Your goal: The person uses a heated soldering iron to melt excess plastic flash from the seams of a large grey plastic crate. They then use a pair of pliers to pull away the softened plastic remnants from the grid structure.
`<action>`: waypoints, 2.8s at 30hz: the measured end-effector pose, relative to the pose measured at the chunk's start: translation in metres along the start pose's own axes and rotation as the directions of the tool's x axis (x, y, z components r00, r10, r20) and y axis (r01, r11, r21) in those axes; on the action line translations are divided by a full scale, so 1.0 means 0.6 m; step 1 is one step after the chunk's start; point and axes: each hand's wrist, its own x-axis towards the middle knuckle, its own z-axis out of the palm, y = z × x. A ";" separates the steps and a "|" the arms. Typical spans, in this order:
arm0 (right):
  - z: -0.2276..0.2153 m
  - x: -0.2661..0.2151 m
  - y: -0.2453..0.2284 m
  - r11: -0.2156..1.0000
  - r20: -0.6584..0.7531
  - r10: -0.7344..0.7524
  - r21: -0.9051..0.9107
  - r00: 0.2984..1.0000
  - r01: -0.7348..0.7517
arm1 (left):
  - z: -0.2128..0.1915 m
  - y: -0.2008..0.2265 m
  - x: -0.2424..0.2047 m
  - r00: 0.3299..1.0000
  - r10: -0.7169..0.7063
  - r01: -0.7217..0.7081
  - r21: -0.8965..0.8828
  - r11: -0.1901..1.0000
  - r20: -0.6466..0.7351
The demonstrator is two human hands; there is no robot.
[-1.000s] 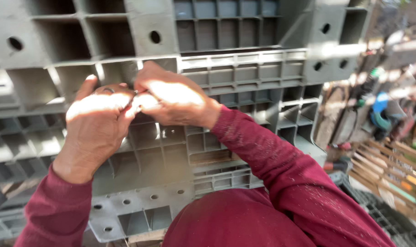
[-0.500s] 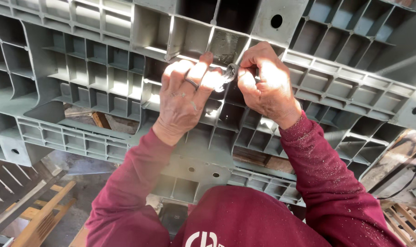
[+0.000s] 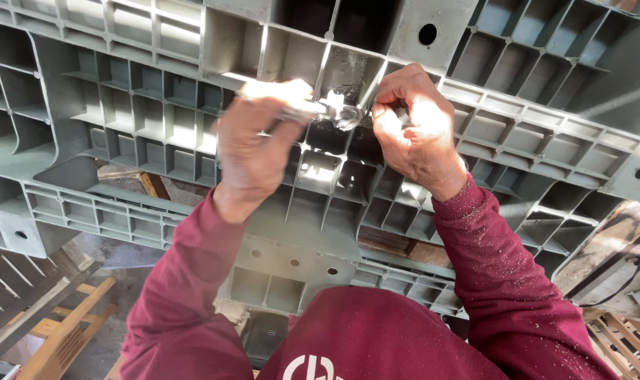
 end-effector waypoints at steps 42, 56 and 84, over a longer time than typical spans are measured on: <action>0.014 -0.016 0.020 0.995 -0.021 0.015 0.103 1.000 -0.012 | 0.007 0.148 -0.164 0.813 -0.139 -0.300 -0.611 0.733 -0.566; 0.139 -0.198 -0.098 0.469 0.166 0.630 0.698 0.759 -0.542 | 0.099 0.098 -0.269 0.704 -0.694 0.409 -0.885 0.221 0.152; 0.223 -0.120 0.001 0.161 -0.161 0.774 0.985 0.612 0.055 | 0.071 0.016 -0.125 0.983 -0.160 0.161 0.007 0.987 -0.095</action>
